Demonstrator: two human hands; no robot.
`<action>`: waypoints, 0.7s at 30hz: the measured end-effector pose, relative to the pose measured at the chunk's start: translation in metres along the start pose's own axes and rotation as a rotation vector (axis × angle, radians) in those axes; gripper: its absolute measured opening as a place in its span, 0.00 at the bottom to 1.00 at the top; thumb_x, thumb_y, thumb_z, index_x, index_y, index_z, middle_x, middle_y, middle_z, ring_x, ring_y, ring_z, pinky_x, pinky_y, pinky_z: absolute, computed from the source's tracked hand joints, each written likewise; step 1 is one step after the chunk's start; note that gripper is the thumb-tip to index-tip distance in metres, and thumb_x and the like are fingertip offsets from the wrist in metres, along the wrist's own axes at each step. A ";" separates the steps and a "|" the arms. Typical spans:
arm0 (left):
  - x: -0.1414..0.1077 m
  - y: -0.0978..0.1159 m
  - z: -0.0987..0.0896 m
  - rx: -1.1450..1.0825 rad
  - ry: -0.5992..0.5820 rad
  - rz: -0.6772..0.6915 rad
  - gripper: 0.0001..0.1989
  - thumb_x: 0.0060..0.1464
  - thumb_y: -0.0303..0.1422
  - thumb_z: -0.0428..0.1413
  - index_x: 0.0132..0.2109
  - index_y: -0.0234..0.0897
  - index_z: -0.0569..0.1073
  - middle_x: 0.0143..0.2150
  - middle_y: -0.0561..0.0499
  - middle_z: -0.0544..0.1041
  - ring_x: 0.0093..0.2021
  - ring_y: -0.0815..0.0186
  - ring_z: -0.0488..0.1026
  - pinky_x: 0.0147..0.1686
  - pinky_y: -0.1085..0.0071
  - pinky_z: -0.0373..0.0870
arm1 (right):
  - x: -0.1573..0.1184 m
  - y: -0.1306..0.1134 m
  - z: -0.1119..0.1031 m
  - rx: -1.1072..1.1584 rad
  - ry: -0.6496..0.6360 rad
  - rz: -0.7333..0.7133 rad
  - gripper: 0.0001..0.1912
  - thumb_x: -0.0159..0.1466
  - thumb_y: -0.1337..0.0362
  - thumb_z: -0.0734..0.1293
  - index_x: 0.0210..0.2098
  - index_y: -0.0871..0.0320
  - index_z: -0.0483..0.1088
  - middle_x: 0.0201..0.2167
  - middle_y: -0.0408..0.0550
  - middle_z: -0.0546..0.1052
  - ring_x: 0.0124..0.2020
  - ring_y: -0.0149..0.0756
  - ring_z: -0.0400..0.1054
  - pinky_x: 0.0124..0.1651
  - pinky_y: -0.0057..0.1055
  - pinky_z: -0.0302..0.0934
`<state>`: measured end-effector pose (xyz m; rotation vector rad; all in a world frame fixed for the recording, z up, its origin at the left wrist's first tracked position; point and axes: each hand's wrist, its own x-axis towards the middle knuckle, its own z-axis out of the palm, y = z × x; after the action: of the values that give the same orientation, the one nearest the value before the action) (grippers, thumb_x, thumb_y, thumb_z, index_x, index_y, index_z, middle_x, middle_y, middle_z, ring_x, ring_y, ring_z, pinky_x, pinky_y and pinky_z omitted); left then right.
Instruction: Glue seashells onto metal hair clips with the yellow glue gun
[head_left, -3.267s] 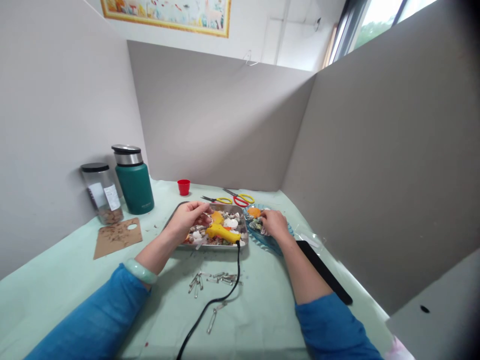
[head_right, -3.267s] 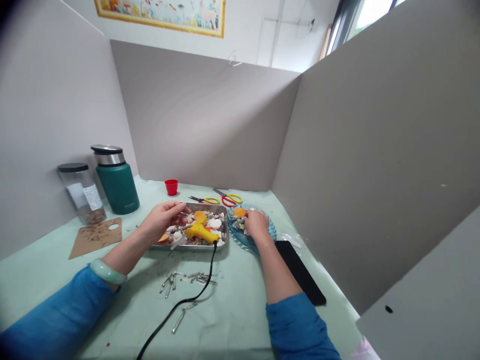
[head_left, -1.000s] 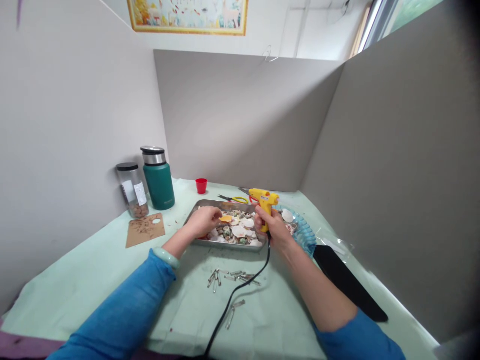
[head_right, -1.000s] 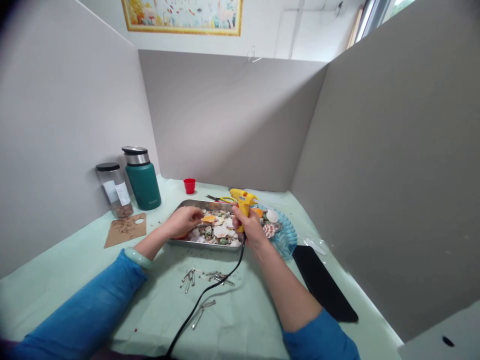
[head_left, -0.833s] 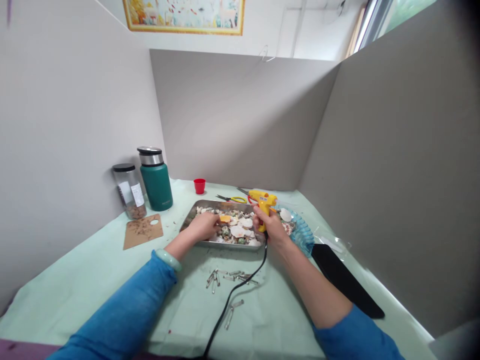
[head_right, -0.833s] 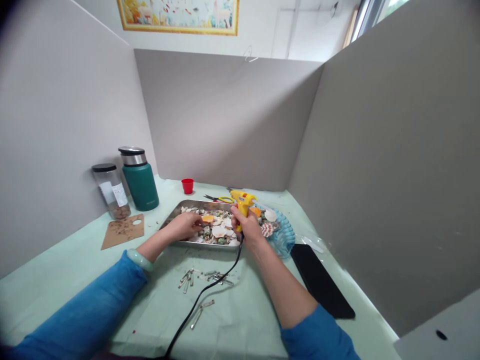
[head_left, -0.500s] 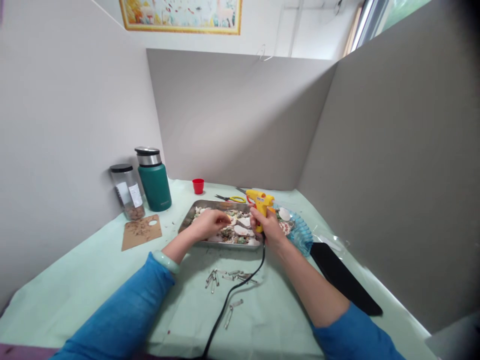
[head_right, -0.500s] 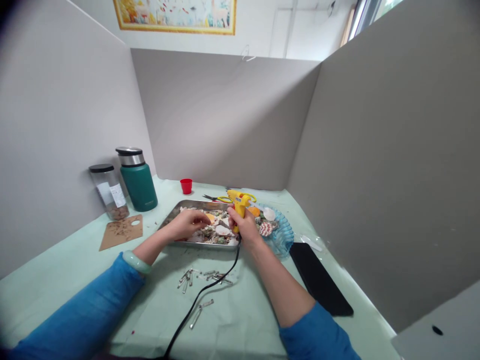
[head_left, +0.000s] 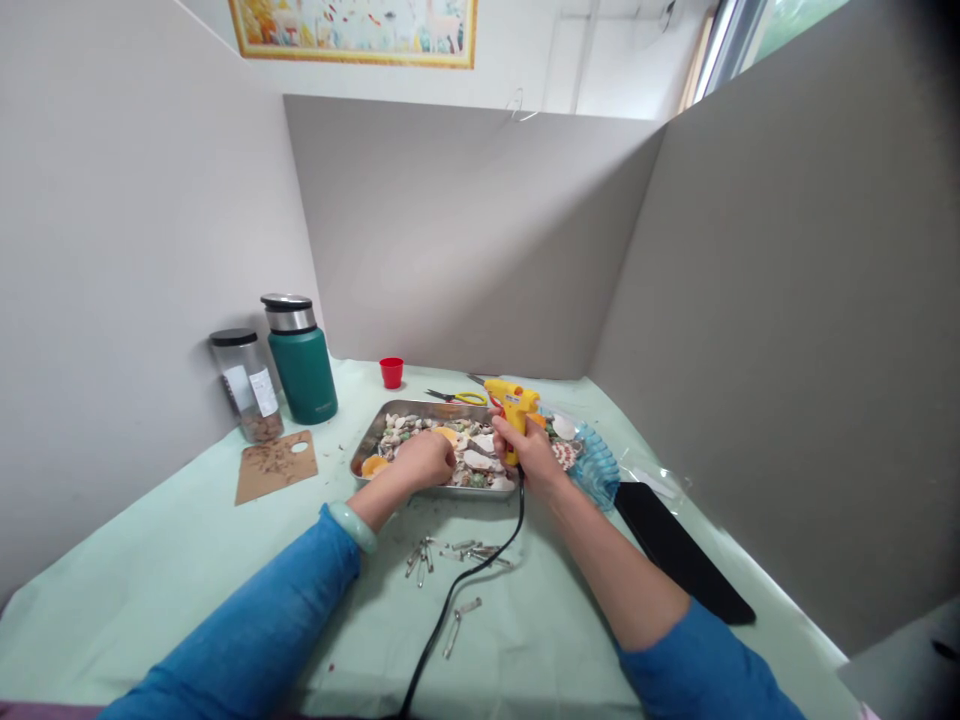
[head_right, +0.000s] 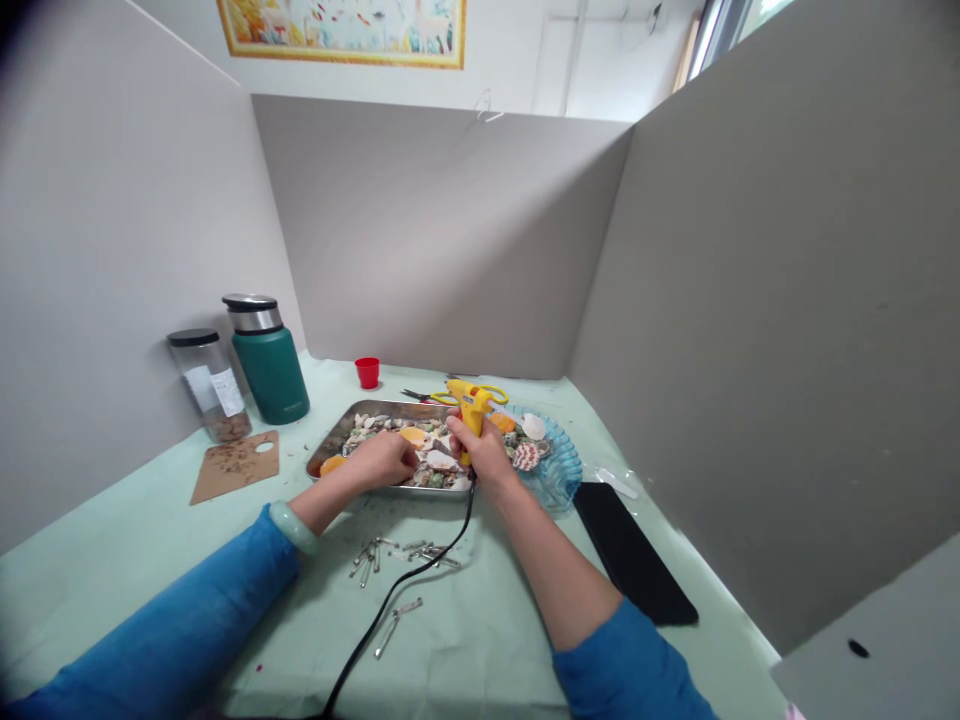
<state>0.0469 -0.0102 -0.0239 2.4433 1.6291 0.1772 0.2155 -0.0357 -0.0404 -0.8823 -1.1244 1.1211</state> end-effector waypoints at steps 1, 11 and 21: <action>0.001 -0.002 0.002 -0.009 0.013 -0.003 0.08 0.40 0.26 0.54 0.28 0.38 0.78 0.30 0.46 0.79 0.33 0.60 0.74 0.31 0.71 0.63 | 0.000 0.000 0.000 0.000 0.003 -0.002 0.22 0.53 0.53 0.70 0.41 0.59 0.65 0.15 0.34 0.64 0.13 0.22 0.53 0.12 0.19 0.46; 0.016 -0.029 0.014 -0.913 -0.020 0.065 0.04 0.49 0.31 0.53 0.33 0.36 0.65 0.28 0.50 0.76 0.19 0.71 0.68 0.18 0.76 0.61 | 0.000 0.001 0.001 -0.049 0.020 -0.007 0.23 0.51 0.56 0.70 0.42 0.59 0.65 0.15 0.33 0.64 0.14 0.24 0.54 0.14 0.21 0.46; 0.010 -0.024 0.011 -1.045 -0.065 0.180 0.09 0.49 0.33 0.56 0.37 0.32 0.72 0.18 0.56 0.69 0.18 0.72 0.67 0.20 0.76 0.66 | 0.003 0.007 0.001 -0.264 0.038 -0.024 0.22 0.49 0.59 0.71 0.41 0.58 0.67 0.20 0.38 0.69 0.18 0.27 0.60 0.18 0.25 0.52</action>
<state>0.0318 0.0070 -0.0401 1.7146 0.8942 0.7442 0.2128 -0.0307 -0.0459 -1.0874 -1.2667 0.9450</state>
